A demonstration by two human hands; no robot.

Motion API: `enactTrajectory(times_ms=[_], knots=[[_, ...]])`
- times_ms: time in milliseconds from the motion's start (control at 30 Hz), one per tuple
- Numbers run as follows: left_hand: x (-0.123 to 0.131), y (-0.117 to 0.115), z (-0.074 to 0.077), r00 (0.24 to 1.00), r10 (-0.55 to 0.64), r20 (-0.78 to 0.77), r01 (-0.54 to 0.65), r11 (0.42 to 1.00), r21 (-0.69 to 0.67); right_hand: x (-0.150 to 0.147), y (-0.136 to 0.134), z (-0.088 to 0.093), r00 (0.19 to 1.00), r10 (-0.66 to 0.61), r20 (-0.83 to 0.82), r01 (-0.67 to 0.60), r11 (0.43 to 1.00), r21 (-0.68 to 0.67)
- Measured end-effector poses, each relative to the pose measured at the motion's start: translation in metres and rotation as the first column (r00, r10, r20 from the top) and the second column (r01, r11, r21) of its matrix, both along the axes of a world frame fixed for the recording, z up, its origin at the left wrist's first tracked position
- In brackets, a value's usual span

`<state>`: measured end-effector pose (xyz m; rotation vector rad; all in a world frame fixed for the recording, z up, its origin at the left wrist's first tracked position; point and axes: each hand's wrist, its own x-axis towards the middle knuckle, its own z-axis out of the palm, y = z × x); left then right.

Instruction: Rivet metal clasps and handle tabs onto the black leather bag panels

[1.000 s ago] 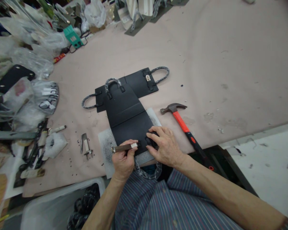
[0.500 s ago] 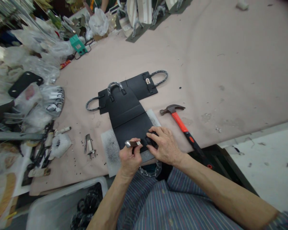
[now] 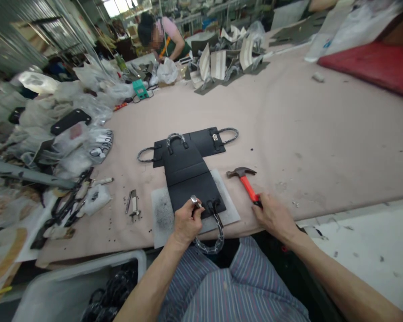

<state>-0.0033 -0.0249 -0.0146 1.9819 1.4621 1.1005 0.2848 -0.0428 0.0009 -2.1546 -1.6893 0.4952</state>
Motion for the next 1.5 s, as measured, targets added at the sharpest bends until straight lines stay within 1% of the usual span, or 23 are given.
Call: enactTrajectory(times_ms=[33,67,133,200,300,367,400,467,533,600,667,733,800,867,967,1033,1133,1200,1233,1300,1333,1433,1500], knots=[[0.000,0.000,0.000,1.000,0.001,0.007,-0.001,1.000,-0.007,0.001,0.001,0.002,0.981,-0.050,-0.189,0.036,0.996,-0.076],[-0.001,-0.001,0.000,1.000,0.004,0.012,-0.004,1.000,-0.013,0.000,0.003,0.007,0.918,-0.103,-0.382,0.045,0.986,-0.158],[-0.001,-0.001,0.001,1.000,0.008,0.017,-0.008,1.000,-0.017,-0.006,0.006,0.020,0.746,-0.185,-0.640,-0.018,0.955,-0.297],[-0.001,-0.001,0.002,1.000,0.007,0.014,-0.007,1.000,-0.016,-0.016,0.008,0.042,0.668,-0.211,-0.714,-0.081,0.933,-0.352],[-0.002,-0.001,0.003,1.000,0.002,0.005,-0.002,1.000,-0.029,-0.033,0.003,0.085,0.660,-0.164,-0.733,-0.050,0.964,-0.261],[-0.002,-0.001,0.003,1.000,0.003,0.003,-0.003,0.999,-0.040,-0.044,-0.003,0.113,0.740,0.011,-0.673,-0.047,0.998,-0.036],[-0.002,-0.001,0.003,1.000,0.006,0.005,-0.006,0.999,-0.044,-0.048,-0.007,0.125,0.806,0.129,-0.577,-0.080,0.991,0.110],[-0.002,-0.001,0.002,1.000,0.007,0.008,-0.007,0.999,-0.046,-0.053,-0.012,0.142,0.897,0.343,-0.278,-0.246,0.912,0.328],[-0.003,-0.001,0.002,1.000,0.002,0.003,-0.002,0.999,-0.046,-0.055,-0.015,0.152,0.879,0.475,0.030,-0.455,0.820,0.348],[-0.003,-0.001,0.001,1.000,-0.002,-0.004,0.001,0.999,-0.048,-0.053,-0.015,0.159,0.801,0.557,0.221,-0.598,0.764,0.243],[-0.003,-0.001,0.001,1.000,0.000,-0.004,-0.001,0.998,-0.058,-0.053,-0.015,0.168,0.777,0.574,0.258,-0.625,0.752,0.210],[-0.003,0.000,0.001,1.000,-0.001,0.004,0.001,0.998,-0.062,-0.055,-0.018,0.176,0.842,0.510,0.174,-0.538,0.777,0.326],[-0.003,0.000,0.000,1.000,-0.005,0.008,0.006,0.998,-0.056,-0.059,-0.022,0.178,0.906,0.418,0.064,-0.393,0.776,0.493],[-0.004,0.001,-0.001,1.000,-0.010,0.003,0.010,0.999,-0.045,-0.061,-0.026,0.174,0.902,0.423,0.083,-0.402,0.756,0.517],[-0.004,0.001,-0.001,1.000,-0.018,-0.011,0.017,0.999,-0.047,-0.060,-0.026,0.168,0.793,0.560,0.241,-0.609,0.747,0.266],[-0.004,0.001,-0.001,1.000,-0.022,-0.015,0.022,0.999,-0.050,-0.058,-0.023,0.170,0.800,0.556,0.225,-0.597,0.772,0.218],[-0.004,0.000,0.001,1.000,-0.023,-0.010,0.022,0.998,-0.052,-0.059,-0.022,0.174,0.920,0.392,0.017,-0.353,0.807,0.473],[-0.004,0.000,0.001,1.000,-0.024,-0.005,0.024,0.998,-0.060,-0.060,-0.022,0.171,0.922,0.386,-0.011,-0.329,0.799,0.503],[-0.004,0.000,0.001,1.000,-0.027,-0.005,0.027,0.998,-0.065,-0.059,-0.023,0.168,0.904,0.425,0.038,-0.397,0.804,0.442],[-0.005,0.000,0.001,0.999,-0.034,-0.008,0.033,0.997,-0.074,-0.055,-0.021,0.162,0.839,0.523,0.149,-0.544,0.811,0.217],[-0.005,0.000,0.001,0.999,-0.033,-0.009,0.032,0.996,-0.077,-0.051,-0.019,0.159,0.831,0.531,0.166,-0.552,0.824,0.126],[-0.005,0.000,0.002,1.000,-0.029,-0.013,0.028,0.996,-0.082,-0.034,-0.008,0.143,0.910,0.406,0.080,-0.412,0.907,0.083],[-0.005,0.000,0.004,0.999,-0.033,-0.012,0.032,0.996,-0.081,-0.019,0.002,0.120,0.951,0.310,-0.015,-0.308,0.949,0.074]])
